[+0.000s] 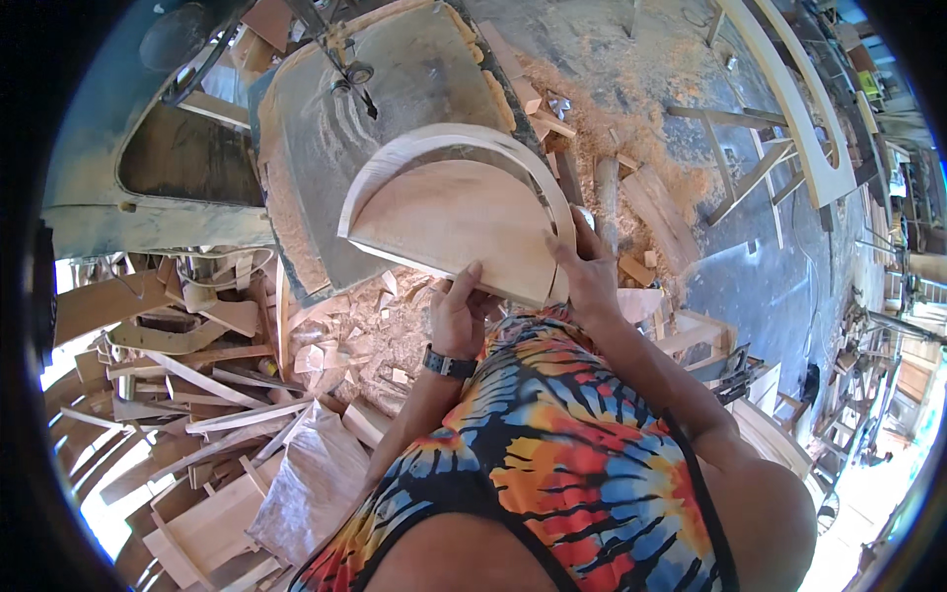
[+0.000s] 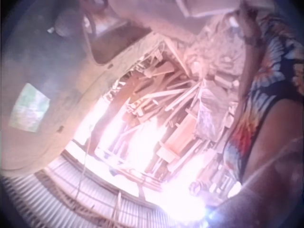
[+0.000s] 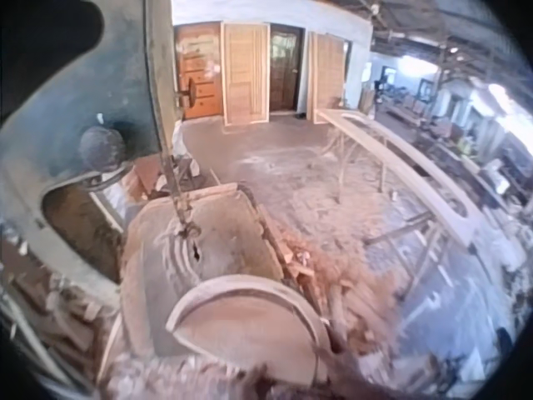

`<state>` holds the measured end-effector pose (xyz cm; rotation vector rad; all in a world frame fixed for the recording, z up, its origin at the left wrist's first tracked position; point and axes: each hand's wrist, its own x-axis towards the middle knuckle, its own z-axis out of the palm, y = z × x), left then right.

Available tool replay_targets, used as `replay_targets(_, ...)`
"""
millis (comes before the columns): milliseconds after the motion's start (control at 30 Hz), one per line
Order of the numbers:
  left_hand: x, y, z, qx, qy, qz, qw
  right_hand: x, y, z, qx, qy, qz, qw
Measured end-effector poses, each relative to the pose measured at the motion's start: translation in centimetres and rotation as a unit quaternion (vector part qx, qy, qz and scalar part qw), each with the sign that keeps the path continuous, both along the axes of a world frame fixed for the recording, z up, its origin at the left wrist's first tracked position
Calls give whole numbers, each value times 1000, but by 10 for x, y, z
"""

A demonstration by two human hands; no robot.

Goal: Use a band saw to cut a curved shape from a wooden board.

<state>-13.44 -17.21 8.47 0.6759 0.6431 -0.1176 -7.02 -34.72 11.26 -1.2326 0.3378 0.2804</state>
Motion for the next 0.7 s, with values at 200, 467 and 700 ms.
replay_targets(200, 8, 9, 15, 83, 38, -23, 996, -1, 5, 22, 3, -139, 58, 989)
replay_targets(467, 20, 10, 30, 96, 38, -38, 994, -5, 10, 47, -43, -187, 35, 981)
replay_targets(700, 53, -8, 44, 124, 9, -143, 982, -13, -30, 60, -302, -346, 58, 887)
